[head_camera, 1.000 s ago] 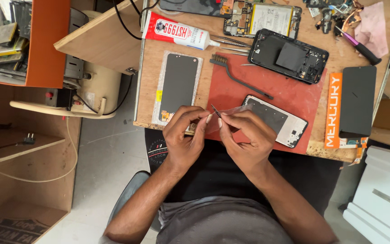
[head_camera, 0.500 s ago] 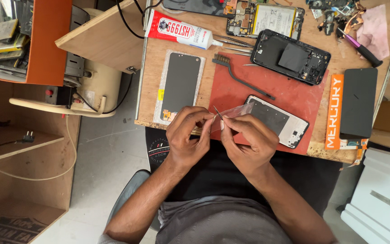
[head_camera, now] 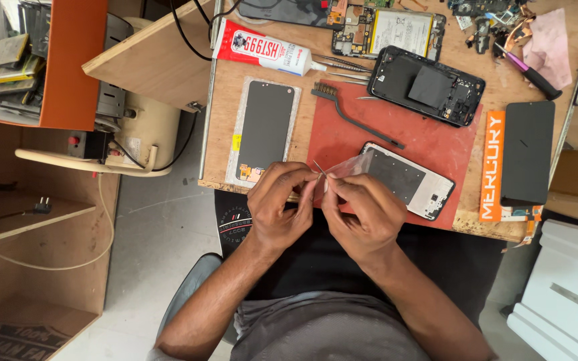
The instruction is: The person removes adhesive residue from the back housing of a disassembled smartphone using a small metal tool and a cloth. They scrape and wipe the surface repeatedly, then peel a protective film from a replacement screen and place it on the table.
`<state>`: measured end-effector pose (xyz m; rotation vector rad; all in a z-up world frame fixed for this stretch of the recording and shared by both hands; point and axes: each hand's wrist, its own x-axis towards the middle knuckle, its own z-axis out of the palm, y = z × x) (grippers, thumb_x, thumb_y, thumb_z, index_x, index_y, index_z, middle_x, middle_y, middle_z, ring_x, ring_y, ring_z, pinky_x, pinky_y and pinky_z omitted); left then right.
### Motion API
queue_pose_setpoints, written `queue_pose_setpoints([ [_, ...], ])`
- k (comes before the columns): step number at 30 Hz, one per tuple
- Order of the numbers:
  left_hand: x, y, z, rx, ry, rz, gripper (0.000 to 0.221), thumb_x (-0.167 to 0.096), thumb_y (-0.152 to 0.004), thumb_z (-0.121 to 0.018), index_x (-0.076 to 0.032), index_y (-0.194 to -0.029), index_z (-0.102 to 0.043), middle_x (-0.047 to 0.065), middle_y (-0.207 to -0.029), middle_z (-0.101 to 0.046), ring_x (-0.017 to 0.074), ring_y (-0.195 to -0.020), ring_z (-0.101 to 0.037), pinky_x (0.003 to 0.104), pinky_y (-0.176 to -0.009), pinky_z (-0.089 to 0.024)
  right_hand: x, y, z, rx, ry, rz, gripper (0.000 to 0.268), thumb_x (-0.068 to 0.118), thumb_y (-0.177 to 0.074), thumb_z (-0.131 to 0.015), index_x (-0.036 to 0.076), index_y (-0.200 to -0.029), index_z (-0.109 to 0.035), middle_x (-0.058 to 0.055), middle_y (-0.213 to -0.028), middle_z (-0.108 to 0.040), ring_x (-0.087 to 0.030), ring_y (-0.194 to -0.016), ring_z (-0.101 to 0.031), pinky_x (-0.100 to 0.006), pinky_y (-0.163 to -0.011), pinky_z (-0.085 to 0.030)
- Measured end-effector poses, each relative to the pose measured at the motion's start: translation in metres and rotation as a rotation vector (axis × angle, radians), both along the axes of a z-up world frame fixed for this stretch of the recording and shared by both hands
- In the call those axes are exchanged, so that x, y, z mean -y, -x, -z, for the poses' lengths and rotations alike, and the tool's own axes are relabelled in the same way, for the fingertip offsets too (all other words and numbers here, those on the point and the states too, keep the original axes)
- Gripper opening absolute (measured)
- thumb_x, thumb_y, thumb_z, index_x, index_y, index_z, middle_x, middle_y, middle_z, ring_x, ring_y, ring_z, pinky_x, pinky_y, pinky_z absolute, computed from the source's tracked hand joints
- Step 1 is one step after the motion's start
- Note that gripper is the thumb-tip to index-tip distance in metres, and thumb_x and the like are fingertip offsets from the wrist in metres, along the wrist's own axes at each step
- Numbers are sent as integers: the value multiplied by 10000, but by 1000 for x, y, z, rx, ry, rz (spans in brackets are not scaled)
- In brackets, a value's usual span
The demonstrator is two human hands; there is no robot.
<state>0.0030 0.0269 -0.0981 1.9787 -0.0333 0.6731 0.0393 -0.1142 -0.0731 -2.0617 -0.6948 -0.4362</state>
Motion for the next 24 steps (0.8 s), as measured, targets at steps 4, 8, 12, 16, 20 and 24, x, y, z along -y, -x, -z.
queue_pose_setpoints([
  [4, 1, 1, 0, 30, -29, 13, 222, 125, -833, -760, 15, -1005, -674, 130, -980, -687, 250, -861, -705, 333, -714, -575, -2, 2, -1, 28, 34, 15, 177, -101, -847, -813, -42, -971, -702, -129, -878, -695, -244, -751, -700, -323, -663, -559],
  [8, 1, 1, 0, 41, -24, 4, 220, 143, -829, -754, 19, -992, -674, 121, -964, -688, 232, -824, -697, 313, -678, -565, -2, 3, -2, 36, 22, 25, 172, -107, -847, -793, -35, -972, -699, -120, -872, -691, -245, -764, -704, -332, -674, -567],
  [12, 0, 1, 0, 34, -6, 5, 237, 177, -790, -712, 29, -970, -671, 128, -951, -685, 237, -809, -692, 313, -668, -566, -4, 3, -3, 15, 51, 19, 155, -107, -840, -794, -46, -949, -702, -132, -856, -698, -230, -715, -690, -318, -611, -547],
  [16, 5, 0, 1, 103, -36, -63, 223, 174, -784, -721, 22, -934, -655, 121, -905, -679, 254, -791, -685, 341, -686, -556, -4, 8, -1, -17, 28, 5, 150, -110, -866, -775, -55, -973, -686, -149, -902, -703, -237, -753, -707, -305, -632, -563],
  [20, 4, -2, 1, 89, -33, -79, 211, 166, -764, -695, 21, -912, -658, 130, -882, -684, 260, -780, -693, 341, -682, -557, -7, 10, -2, -46, 22, 16, 140, -112, -863, -762, -64, -961, -674, -160, -903, -699, -240, -729, -699, -312, -622, -554],
  [24, 4, -2, 3, 86, -31, -96, 198, 157, -775, -711, 17, -903, -654, 126, -882, -688, 257, -777, -698, 336, -678, -555, -7, 11, -2, -52, 40, 20, 127, -109, -862, -786, -69, -941, -694, -145, -833, -687, -228, -655, -669, -322, -563, -520],
])
